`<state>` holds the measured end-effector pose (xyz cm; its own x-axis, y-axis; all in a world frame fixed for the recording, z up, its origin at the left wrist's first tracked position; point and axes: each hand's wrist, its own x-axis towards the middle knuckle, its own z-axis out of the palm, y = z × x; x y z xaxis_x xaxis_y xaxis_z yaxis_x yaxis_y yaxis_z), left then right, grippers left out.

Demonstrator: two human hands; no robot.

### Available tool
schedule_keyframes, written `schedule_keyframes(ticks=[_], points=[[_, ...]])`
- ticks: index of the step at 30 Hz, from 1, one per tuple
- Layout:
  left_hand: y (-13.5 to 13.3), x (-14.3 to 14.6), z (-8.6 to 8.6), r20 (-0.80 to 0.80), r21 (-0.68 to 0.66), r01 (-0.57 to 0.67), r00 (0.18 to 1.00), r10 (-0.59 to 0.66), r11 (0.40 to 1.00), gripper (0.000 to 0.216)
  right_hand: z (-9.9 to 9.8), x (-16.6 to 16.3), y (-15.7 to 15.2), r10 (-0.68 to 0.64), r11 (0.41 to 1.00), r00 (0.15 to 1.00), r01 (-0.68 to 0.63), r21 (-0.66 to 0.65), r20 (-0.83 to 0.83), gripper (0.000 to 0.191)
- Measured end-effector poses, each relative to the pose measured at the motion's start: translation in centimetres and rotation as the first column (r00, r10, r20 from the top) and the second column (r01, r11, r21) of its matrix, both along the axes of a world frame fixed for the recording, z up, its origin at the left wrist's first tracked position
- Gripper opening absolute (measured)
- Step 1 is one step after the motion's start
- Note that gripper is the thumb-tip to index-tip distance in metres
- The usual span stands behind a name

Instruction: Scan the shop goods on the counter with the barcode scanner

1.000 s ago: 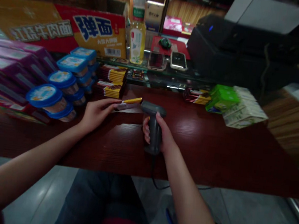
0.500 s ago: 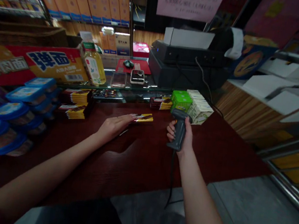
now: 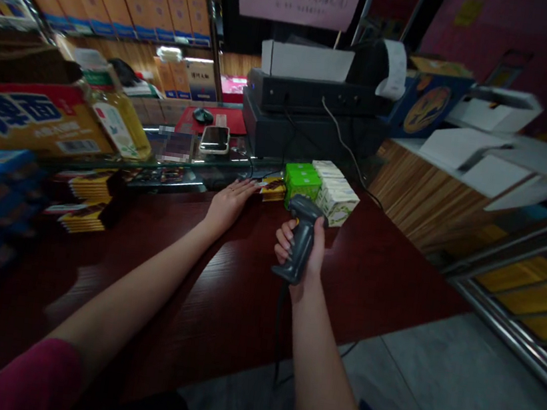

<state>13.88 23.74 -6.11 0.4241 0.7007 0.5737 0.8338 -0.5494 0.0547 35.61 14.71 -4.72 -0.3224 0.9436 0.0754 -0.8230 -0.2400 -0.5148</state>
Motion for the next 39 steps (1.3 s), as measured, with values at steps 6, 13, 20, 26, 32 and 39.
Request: schedule_keyframes(ticks=[6, 13, 20, 26, 32, 39], points=[[1.8, 0.1, 0.1, -0.005, -0.066, 0.003, 1.0, -0.004, 0.998, 0.048, -0.2, -0.9, 0.0, 0.072, 0.997, 0.997, -0.073, 0.034, 0.036, 0.049], [0.8, -0.5, -0.4, -0.021, -0.001, 0.159, 0.987, -0.159, 0.987, 0.046, -0.2, -1.6, -0.1, 0.071, 0.997, 0.994, -0.073, 0.026, 0.086, 0.047], [0.2, -0.2, -0.6, -0.046, 0.07, 0.132, 0.991, -0.129, 0.989, 0.045, -0.2, -1.7, -0.1, 0.053, 0.998, 0.99, -0.057, 0.029, 0.131, 0.047], [-0.6, 0.2, -0.6, -0.067, 0.156, 0.117, 0.992, -0.107, 0.981, 0.043, -0.2, -1.8, -0.2, 0.041, 0.998, 0.989, -0.046, 0.031, 0.143, 0.047], [-1.5, 1.1, -0.5, -0.085, 0.216, 0.126, 0.99, -0.11, 0.968, 0.04, -0.2, -1.8, -0.2, 0.043, 0.999, 0.986, -0.045, 0.009, 0.16, 0.048], [-1.2, 1.2, -0.6, -0.011, 0.073, 0.074, 0.997, -0.073, 0.995, 0.042, 0.0, -1.9, -0.2, 0.039, 0.999, 0.987, -0.041, 0.008, 0.158, 0.049]])
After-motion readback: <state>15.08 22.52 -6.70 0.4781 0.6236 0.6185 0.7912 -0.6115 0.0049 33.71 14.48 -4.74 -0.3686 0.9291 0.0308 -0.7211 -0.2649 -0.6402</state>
